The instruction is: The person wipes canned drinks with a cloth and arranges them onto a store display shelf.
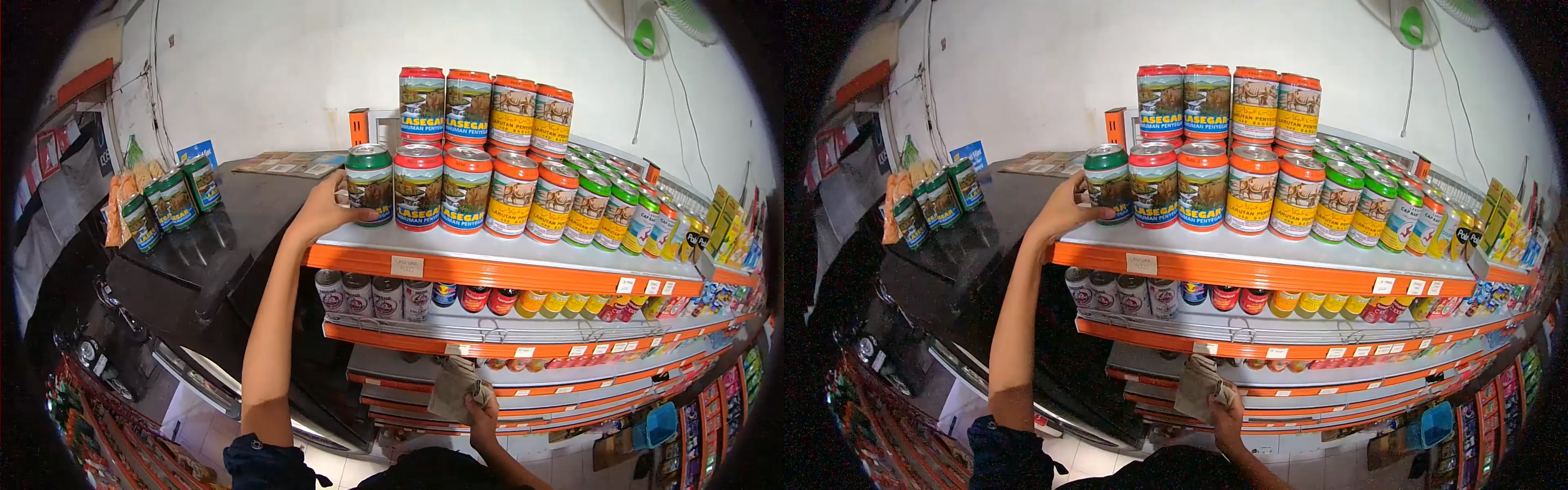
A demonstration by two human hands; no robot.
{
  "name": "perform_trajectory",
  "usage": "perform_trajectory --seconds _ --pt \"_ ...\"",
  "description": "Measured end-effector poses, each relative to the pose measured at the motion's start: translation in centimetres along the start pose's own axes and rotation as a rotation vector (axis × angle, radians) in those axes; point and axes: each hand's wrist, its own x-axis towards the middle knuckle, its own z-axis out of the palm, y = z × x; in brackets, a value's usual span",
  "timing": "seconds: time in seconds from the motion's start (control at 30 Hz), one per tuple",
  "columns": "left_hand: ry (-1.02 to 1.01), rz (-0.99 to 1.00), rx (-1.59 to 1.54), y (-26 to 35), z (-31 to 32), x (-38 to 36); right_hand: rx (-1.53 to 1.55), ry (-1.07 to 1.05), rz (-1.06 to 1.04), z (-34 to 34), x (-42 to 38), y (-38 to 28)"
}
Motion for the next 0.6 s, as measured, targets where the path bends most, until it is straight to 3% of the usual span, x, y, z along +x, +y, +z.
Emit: perform_trajectory --seconds 0.2,0.33,0.4,0.47,0.53,0.6 --pt "-0.059 -0.022 0.003 1.1 0.0 -0.3 -0.078 0.018 -0.026 -0.2 -0.6 -0.1" --pt "-0.04 0.051 -0.143 0.0 0.5 -0.2 -0.008 0.006 0.084 -1.1 -1.3 1.5" --pt "-0.078 -0.037 -0.12 0.4 0.5 -0.7 -0.068 0.005 0.089 -1.2 -2.0 1.8" --pt "-0.052 -0.029 -0.07 1.6 0.3 -1.2 -0.084 0.119 0.19 -1.4 -2.5 2.2" --pt "0.034 -0.04 -0.009 3.0 0.3 -2.9 -0.074 -0.001 0.099 -2.0 -2.1 2.7" --pt "0.484 0.225 0.02 2.7 1.1 -4.8 -0.033 0.089 0.179 -1.3 -2.3 2.2"
